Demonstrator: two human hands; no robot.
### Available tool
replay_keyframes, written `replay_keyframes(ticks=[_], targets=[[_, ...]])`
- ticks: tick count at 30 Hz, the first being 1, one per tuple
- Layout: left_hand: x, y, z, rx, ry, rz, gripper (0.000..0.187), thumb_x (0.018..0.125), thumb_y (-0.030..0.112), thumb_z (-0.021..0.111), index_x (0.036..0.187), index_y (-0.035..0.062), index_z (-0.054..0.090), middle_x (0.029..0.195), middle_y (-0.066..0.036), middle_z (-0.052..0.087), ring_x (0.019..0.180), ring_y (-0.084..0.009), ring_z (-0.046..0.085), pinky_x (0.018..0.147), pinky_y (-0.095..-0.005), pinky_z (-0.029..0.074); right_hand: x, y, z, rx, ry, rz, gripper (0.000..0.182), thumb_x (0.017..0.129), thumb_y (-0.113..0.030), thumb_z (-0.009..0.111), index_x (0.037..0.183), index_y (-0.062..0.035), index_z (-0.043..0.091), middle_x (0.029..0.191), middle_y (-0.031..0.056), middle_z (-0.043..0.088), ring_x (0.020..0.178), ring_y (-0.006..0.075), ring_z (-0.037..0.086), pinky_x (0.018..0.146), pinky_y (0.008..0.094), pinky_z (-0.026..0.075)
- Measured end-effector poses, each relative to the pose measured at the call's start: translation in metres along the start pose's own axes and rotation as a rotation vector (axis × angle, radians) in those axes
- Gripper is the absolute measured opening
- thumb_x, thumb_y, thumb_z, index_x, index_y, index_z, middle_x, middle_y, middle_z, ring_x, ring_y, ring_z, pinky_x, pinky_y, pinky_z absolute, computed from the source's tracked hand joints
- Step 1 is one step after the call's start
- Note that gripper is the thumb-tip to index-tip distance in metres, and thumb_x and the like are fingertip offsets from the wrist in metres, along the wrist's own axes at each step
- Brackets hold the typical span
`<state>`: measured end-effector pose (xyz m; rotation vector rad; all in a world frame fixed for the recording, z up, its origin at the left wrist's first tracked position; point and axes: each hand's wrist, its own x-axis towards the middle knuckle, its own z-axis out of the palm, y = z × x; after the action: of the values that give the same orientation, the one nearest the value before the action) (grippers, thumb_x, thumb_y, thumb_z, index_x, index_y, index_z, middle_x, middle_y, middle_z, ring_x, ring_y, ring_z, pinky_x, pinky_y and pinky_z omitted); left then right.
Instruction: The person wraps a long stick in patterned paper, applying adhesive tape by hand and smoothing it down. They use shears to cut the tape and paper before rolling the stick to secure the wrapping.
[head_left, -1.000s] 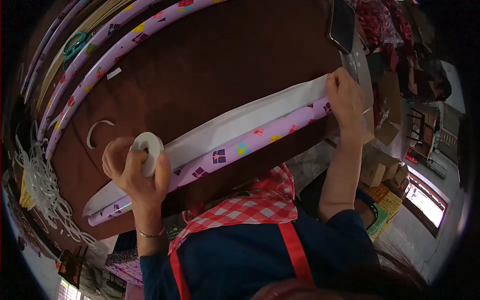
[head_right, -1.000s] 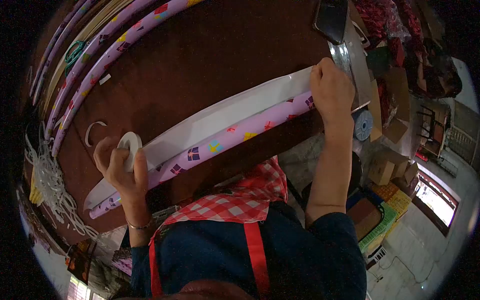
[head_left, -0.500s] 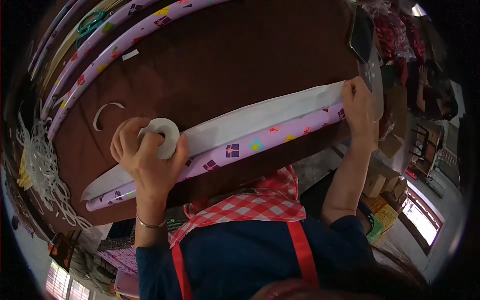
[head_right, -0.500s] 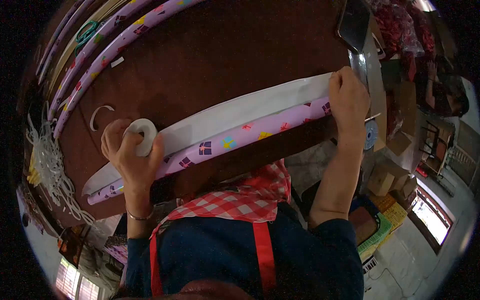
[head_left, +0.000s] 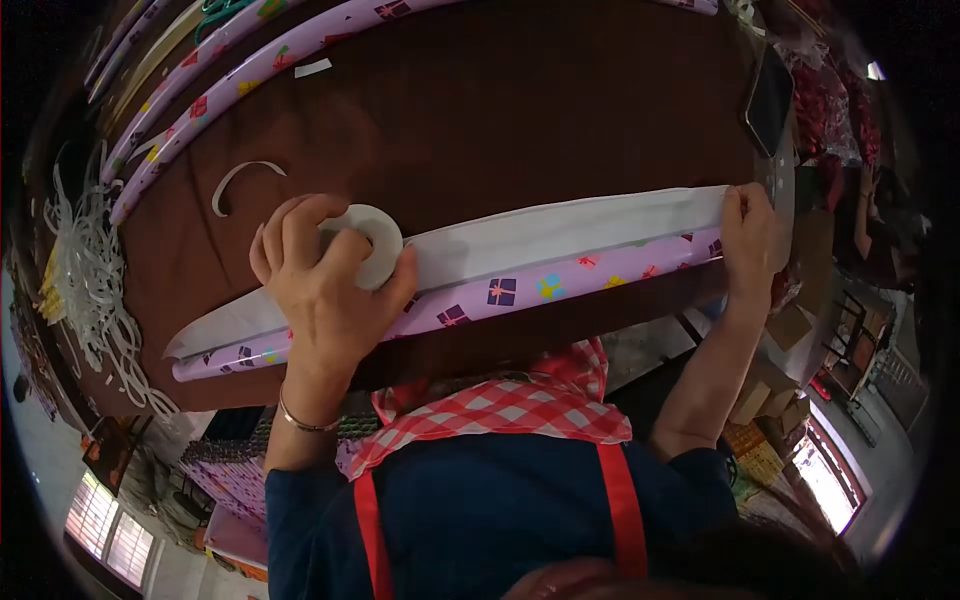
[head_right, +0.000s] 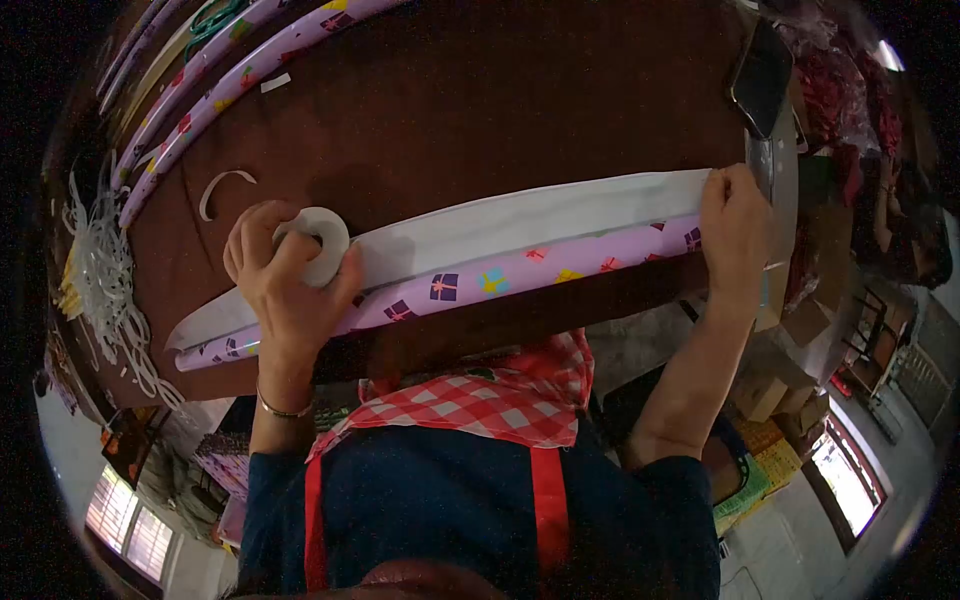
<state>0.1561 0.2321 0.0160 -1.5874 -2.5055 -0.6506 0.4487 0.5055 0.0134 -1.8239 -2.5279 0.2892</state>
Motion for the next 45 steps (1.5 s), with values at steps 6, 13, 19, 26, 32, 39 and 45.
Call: replay_keyframes(ticks=[6, 13, 19, 26, 32, 39, 45], targets=[[0.000, 0.001, 0.000, -0.009, -0.012, -0.028, 0.027, 0.055, 0.024, 0.081, 0.063, 0.0094, 0.059, 0.103, -0.006, 0.059, 0.104, -0.0285, 0.055, 0.092, -0.0435, 0.034, 0.001, 0.002, 0.001, -0.041, -0.006, 0.027, 0.028, 0.095, -0.030, 0.049, 0.095, -0.0042, 0.060, 0.092, 0.0184, 0.067, 0.087, 0.0410, 0.062, 0.073, 0.0489, 0.046], [-0.001, 0.002, 0.001, -0.005, -0.018, -0.034, 0.025, 0.058, 0.023, 0.080, 0.065, 0.0101, 0.060, 0.104, -0.005, 0.060, 0.106, -0.0271, 0.055, 0.093, -0.0450, 0.034, 0.000, 0.000, -0.001, 0.031, -0.010, 0.010, 0.030, 0.096, -0.031, 0.048, 0.095, -0.0034, 0.058, 0.092, 0.0210, 0.065, 0.084, 0.0416, 0.061, 0.071, 0.0461, 0.046], [-0.002, 0.004, 0.000, 0.013, -0.040, -0.036, 0.023, 0.060, 0.025, 0.079, 0.069, 0.0099, 0.064, 0.104, -0.005, 0.060, 0.106, -0.0270, 0.055, 0.093, -0.0481, 0.033, -0.001, 0.000, -0.001, -0.011, 0.005, 0.006, 0.030, 0.097, -0.032, 0.047, 0.097, -0.0039, 0.059, 0.094, 0.0219, 0.064, 0.084, 0.0419, 0.061, 0.071, 0.0460, 0.046], [-0.002, 0.005, 0.002, 0.021, -0.054, -0.071, 0.023, 0.059, 0.025, 0.078, 0.071, 0.0098, 0.066, 0.103, -0.004, 0.060, 0.106, -0.0269, 0.054, 0.093, -0.0486, 0.034, 0.001, 0.004, 0.002, -0.032, 0.009, -0.002, 0.029, 0.097, -0.031, 0.047, 0.097, -0.0051, 0.060, 0.095, 0.0214, 0.065, 0.085, 0.0417, 0.061, 0.071, 0.0463, 0.046], [-0.003, 0.005, 0.002, 0.034, -0.063, -0.073, 0.023, 0.060, 0.027, 0.077, 0.072, 0.0096, 0.067, 0.103, -0.003, 0.060, 0.106, -0.0263, 0.054, 0.093, -0.0494, 0.034, 0.004, 0.011, 0.005, 0.015, 0.034, -0.061, 0.029, 0.096, -0.030, 0.048, 0.095, -0.0045, 0.060, 0.093, 0.0211, 0.065, 0.082, 0.0398, 0.061, 0.071, 0.0454, 0.046], [-0.002, 0.006, 0.001, 0.048, -0.061, -0.070, 0.023, 0.060, 0.026, 0.077, 0.074, 0.0100, 0.068, 0.102, -0.003, 0.060, 0.104, -0.0251, 0.054, 0.092, -0.0509, 0.034, 0.004, 0.013, 0.008, 0.050, 0.020, -0.014, 0.027, 0.095, -0.028, 0.049, 0.096, -0.0044, 0.061, 0.091, 0.0203, 0.064, 0.081, 0.0383, 0.061, 0.070, 0.0449, 0.046], [-0.001, 0.007, 0.001, 0.050, -0.069, -0.068, 0.023, 0.060, 0.026, 0.077, 0.073, 0.0101, 0.068, 0.101, -0.002, 0.059, 0.104, -0.0248, 0.054, 0.092, -0.0517, 0.034, 0.002, 0.012, 0.008, 0.111, 0.040, -0.045, 0.028, 0.095, -0.030, 0.049, 0.096, -0.0044, 0.061, 0.090, 0.0202, 0.064, 0.080, 0.0384, 0.061, 0.071, 0.0452, 0.046]])
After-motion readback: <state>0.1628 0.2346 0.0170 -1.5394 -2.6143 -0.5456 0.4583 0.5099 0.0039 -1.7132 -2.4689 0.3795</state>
